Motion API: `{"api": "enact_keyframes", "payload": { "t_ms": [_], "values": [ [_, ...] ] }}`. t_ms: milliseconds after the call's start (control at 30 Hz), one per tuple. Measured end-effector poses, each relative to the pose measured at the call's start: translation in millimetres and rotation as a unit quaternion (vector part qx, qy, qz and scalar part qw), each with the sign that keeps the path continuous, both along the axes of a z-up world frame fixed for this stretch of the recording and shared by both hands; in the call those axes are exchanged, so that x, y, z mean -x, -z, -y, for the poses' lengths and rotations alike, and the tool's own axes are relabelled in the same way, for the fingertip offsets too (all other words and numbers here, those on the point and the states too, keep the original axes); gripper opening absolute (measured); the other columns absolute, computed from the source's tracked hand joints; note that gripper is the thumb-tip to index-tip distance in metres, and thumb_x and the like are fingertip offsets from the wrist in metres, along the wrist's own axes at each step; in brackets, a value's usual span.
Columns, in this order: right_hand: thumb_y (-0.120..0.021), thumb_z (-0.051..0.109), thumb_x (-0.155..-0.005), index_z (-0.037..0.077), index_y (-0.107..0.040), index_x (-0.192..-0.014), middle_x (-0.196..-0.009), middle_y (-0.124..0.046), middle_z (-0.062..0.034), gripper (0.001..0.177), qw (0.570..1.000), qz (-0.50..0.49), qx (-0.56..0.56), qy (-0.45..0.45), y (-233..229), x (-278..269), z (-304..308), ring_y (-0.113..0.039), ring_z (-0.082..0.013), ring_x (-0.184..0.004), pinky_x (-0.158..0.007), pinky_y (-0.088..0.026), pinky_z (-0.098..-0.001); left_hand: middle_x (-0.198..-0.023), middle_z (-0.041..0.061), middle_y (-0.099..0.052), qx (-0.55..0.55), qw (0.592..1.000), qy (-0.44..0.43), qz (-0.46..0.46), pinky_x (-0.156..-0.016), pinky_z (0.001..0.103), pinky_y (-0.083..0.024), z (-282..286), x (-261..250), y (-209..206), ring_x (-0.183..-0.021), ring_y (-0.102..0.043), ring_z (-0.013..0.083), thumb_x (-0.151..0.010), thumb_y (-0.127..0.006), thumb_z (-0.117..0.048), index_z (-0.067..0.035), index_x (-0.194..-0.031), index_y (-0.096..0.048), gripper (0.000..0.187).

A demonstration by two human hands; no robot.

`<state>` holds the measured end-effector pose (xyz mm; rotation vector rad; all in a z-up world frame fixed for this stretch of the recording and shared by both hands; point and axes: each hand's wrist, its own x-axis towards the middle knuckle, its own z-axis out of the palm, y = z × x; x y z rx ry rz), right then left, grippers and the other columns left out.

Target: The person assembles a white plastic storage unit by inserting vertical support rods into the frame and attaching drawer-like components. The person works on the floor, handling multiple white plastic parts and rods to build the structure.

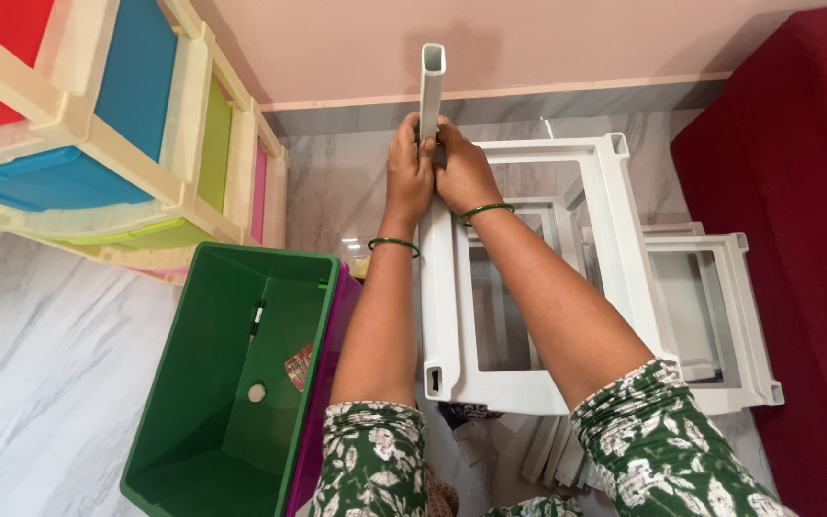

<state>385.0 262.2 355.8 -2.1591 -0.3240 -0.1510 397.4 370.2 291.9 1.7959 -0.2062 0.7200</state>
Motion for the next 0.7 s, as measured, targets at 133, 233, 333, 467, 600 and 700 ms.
{"api": "enact_keyframes", "payload": {
  "t_ms": [133,233,333,467,600,700],
  "values": [
    [-0.061,0.011,-0.098,0.017,-0.051,-0.14,-0.129,-0.067,-0.0192,0.043,1.0,0.002,0.03,-0.005,5,-3,0,-0.063,-0.0395,-0.119,-0.098,-0.052,-0.0443,-0.119,0.017,-0.069,-0.001,1.0,-0.025,-0.014,-0.096,0.043,-0.05,0,-11,3,-0.112,-0.064,0.0332,-0.106,-0.054,-0.015,-0.004,-0.133,-0.055,0.029],
    [-0.063,0.009,-0.09,0.019,-0.048,-0.143,-0.129,-0.067,-0.0191,0.056,0.999,0.019,0.028,-0.017,3,-3,0,-0.063,-0.0387,-0.12,-0.098,-0.051,-0.0439,-0.111,0.018,-0.069,0.166,0.981,0.01,-0.103,-0.089,0.043,-0.053,3,-19,1,-0.102,-0.067,0.0319,-0.111,-0.048,-0.021,-0.002,-0.13,-0.058,0.029],
    [-0.065,0.01,-0.088,0.021,-0.041,-0.148,-0.128,-0.066,-0.0187,0.066,1.0,-0.001,0.016,-0.015,1,-4,2,-0.062,-0.0379,-0.119,-0.097,-0.05,-0.0441,-0.112,0.021,-0.066,0.243,0.964,0.002,-0.103,-0.084,0.045,-0.052,8,-28,-1,-0.1,-0.062,0.0314,-0.115,-0.044,-0.026,0.002,-0.13,-0.058,0.035],
    [-0.06,0.004,-0.095,0.024,-0.043,-0.15,-0.132,-0.067,-0.0162,0.061,1.0,-0.025,-0.006,-0.015,3,-2,0,-0.063,-0.0364,-0.122,-0.099,-0.052,-0.0436,-0.119,0.011,-0.067,0.12,0.993,-0.008,-0.008,-0.092,0.036,-0.054,10,-22,7,-0.105,-0.066,0.02,-0.111,-0.048,-0.026,-0.003,-0.134,-0.055,0.033],
    [-0.062,-0.002,-0.088,0.025,-0.046,-0.148,-0.131,-0.067,-0.0166,0.068,1.0,0.015,0.016,-0.016,9,-2,2,-0.062,-0.0382,-0.123,-0.1,-0.052,-0.0444,-0.113,0.008,-0.069,0.148,0.988,0.015,-0.053,-0.09,0.033,-0.055,3,-20,12,-0.1,-0.067,0.0167,-0.111,-0.048,-0.025,-0.004,-0.133,-0.057,0.032],
    [-0.062,-0.003,-0.087,0.026,-0.049,-0.147,-0.131,-0.068,-0.0156,0.067,1.0,0.02,0.015,-0.017,11,-4,2,-0.063,-0.0376,-0.123,-0.099,-0.052,-0.0441,-0.112,0.007,-0.07,0.161,0.985,0.022,-0.056,-0.09,0.032,-0.054,0,-19,13,-0.1,-0.067,0.0162,-0.11,-0.048,-0.025,-0.004,-0.133,-0.057,0.032]
  ]
}}
